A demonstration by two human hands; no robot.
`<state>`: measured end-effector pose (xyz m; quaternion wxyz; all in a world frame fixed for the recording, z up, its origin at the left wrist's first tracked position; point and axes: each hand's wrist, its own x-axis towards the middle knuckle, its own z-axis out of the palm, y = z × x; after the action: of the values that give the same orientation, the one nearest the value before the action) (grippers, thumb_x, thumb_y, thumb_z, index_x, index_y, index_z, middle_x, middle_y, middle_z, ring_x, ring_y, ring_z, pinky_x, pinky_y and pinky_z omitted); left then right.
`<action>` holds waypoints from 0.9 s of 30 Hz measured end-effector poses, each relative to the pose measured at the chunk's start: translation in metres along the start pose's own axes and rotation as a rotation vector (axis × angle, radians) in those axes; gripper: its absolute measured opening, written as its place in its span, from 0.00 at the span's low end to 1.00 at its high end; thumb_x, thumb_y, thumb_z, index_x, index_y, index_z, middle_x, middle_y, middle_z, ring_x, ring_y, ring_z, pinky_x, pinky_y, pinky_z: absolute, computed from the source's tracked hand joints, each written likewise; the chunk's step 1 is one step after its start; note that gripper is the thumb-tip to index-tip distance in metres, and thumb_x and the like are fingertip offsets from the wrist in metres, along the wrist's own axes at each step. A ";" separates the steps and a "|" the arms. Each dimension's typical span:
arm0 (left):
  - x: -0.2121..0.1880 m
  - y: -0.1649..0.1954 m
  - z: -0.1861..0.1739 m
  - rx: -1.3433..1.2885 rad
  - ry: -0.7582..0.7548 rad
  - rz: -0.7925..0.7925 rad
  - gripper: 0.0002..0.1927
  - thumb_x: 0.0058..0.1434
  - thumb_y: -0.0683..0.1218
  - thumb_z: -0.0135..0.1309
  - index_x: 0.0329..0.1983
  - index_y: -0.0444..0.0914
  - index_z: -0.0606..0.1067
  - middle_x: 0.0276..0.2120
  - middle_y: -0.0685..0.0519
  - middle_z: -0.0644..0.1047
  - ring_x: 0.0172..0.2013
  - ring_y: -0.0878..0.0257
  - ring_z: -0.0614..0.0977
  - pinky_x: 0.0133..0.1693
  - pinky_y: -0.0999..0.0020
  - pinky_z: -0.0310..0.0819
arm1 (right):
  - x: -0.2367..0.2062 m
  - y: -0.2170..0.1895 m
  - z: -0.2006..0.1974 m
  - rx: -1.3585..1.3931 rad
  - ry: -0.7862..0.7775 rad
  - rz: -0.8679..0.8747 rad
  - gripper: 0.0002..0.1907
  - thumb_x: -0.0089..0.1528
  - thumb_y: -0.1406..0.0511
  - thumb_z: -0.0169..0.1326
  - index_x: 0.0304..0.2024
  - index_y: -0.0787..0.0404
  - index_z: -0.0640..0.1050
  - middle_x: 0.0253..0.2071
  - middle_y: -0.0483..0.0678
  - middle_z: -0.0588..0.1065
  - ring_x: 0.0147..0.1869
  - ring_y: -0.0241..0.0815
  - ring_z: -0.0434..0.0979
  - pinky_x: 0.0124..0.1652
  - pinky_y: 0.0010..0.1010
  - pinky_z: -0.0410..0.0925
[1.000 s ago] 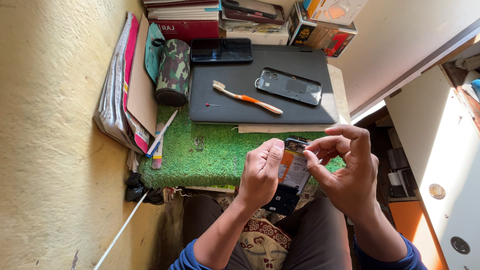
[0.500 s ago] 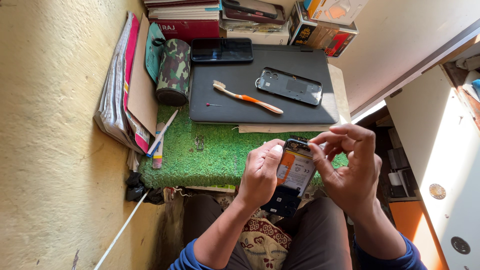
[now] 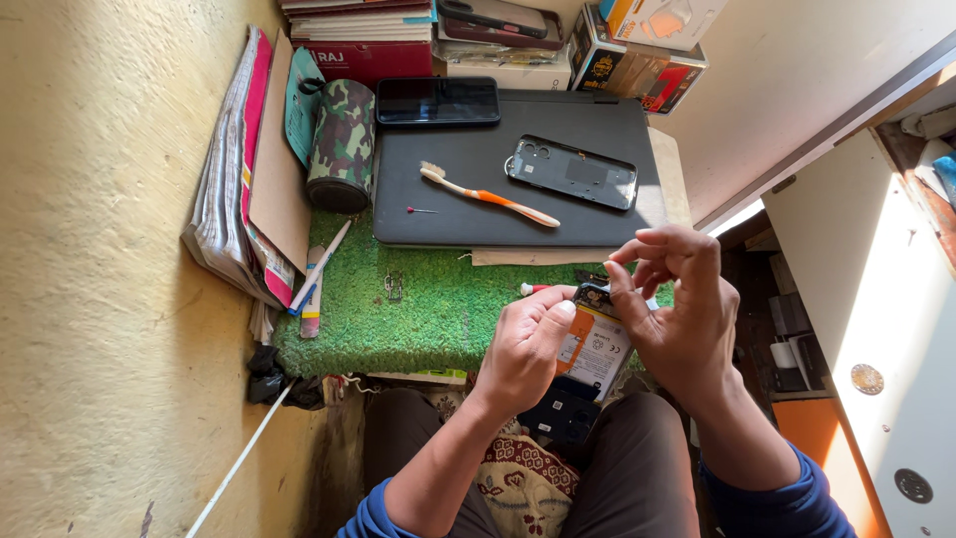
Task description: The person holds a disassembled smartphone and repeatedly presses and adjusts the battery connector area with their fingers. They rotate the phone to inspect the battery and internal components, then continue pressing the connector region.
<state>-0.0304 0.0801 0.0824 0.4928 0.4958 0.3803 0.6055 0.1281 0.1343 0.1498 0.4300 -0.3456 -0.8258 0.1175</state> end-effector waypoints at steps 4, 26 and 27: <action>0.001 -0.001 0.001 -0.041 -0.025 -0.036 0.16 0.71 0.45 0.43 0.47 0.30 0.78 0.32 0.54 0.80 0.33 0.72 0.78 0.37 0.74 0.76 | 0.001 0.001 0.001 0.002 -0.007 0.013 0.22 0.65 0.71 0.61 0.56 0.64 0.65 0.40 0.50 0.80 0.35 0.33 0.77 0.36 0.24 0.71; 0.002 -0.012 0.002 -0.098 0.025 -0.016 0.15 0.72 0.45 0.50 0.49 0.29 0.81 0.32 0.56 0.81 0.32 0.74 0.77 0.36 0.77 0.74 | -0.003 -0.004 -0.005 0.014 -0.009 0.012 0.21 0.64 0.72 0.61 0.55 0.64 0.67 0.40 0.49 0.79 0.35 0.33 0.77 0.37 0.24 0.71; 0.002 -0.012 0.001 -0.109 0.034 -0.018 0.15 0.72 0.46 0.51 0.48 0.29 0.81 0.32 0.56 0.81 0.32 0.74 0.77 0.36 0.77 0.74 | -0.003 -0.005 -0.006 0.021 -0.019 0.016 0.21 0.63 0.72 0.62 0.55 0.64 0.68 0.39 0.48 0.79 0.35 0.33 0.77 0.37 0.24 0.71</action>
<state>-0.0266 0.0846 0.0722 0.5179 0.4547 0.3595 0.6291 0.1318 0.1278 0.1536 0.4249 -0.3464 -0.8257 0.1329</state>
